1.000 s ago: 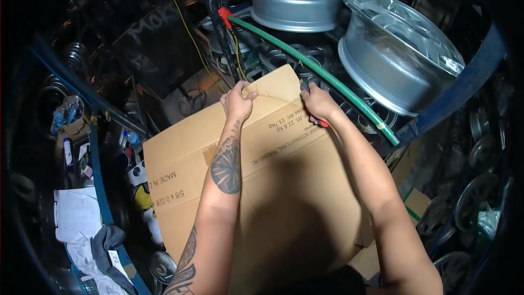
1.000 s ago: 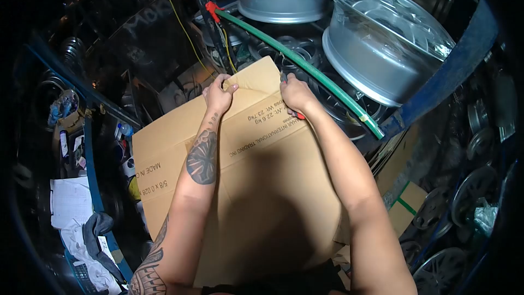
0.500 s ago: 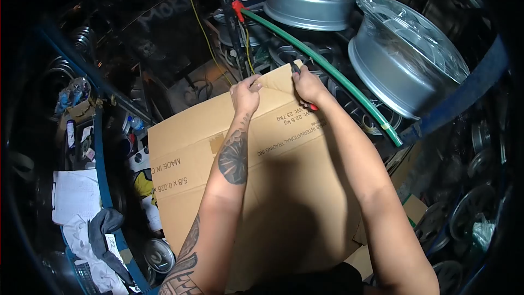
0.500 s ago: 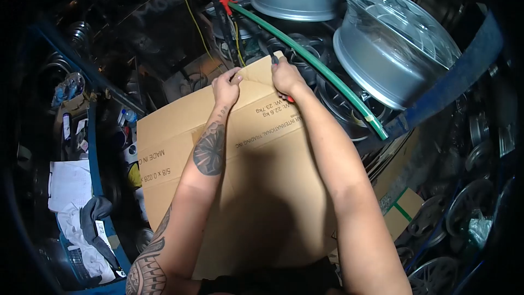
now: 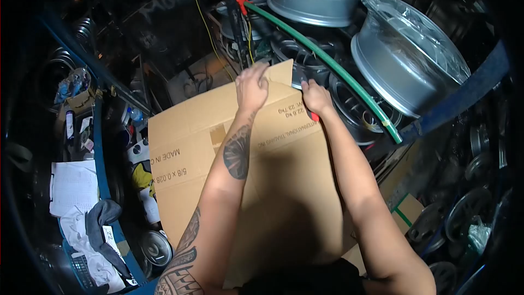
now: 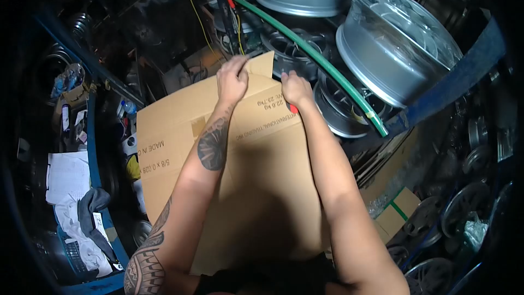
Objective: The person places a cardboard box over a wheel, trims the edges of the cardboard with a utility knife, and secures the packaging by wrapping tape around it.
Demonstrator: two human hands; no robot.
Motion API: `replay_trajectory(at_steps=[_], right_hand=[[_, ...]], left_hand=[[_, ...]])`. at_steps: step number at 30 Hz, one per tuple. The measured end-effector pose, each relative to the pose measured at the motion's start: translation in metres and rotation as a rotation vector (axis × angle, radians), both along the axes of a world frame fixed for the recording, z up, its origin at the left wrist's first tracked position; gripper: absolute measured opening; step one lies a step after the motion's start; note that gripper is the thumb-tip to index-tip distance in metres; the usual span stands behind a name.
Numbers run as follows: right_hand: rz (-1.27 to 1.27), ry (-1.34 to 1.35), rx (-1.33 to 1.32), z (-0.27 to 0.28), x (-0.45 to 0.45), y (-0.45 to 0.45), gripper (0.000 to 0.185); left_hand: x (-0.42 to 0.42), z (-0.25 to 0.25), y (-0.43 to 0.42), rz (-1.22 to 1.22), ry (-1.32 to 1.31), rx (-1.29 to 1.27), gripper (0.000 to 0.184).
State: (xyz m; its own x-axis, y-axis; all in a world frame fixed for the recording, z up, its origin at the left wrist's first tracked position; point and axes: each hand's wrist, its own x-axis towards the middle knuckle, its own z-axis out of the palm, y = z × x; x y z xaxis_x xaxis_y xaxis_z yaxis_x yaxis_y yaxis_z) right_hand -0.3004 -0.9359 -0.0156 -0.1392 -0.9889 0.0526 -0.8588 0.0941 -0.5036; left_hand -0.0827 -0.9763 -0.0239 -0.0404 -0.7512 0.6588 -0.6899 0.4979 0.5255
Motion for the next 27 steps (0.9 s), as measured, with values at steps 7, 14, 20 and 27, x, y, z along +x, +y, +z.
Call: replay_trajectory(at_steps=[7, 14, 20, 27], right_hand=[[-0.087, -0.264, -0.165, 0.018, 0.018, 0.014, 0.047], [0.228, -0.081, -0.040, 0.013, 0.044, -0.027, 0.055], [0.127, -0.036, -0.010, 0.020, 0.052, -0.020, 0.053], [0.353, -0.391, -0.355, 0.019, 0.124, -0.001, 0.047]], left_hand=[[-0.018, 0.027, 0.000, 0.114, -0.568, 0.489, 0.043], [0.048, -0.013, 0.058, 0.158, -0.488, 0.420, 0.083], [0.238, 0.006, 0.146, 0.774, -0.409, 0.770, 0.115], [0.279, 0.028, 0.145, 0.513, -0.067, 1.053, 0.094]])
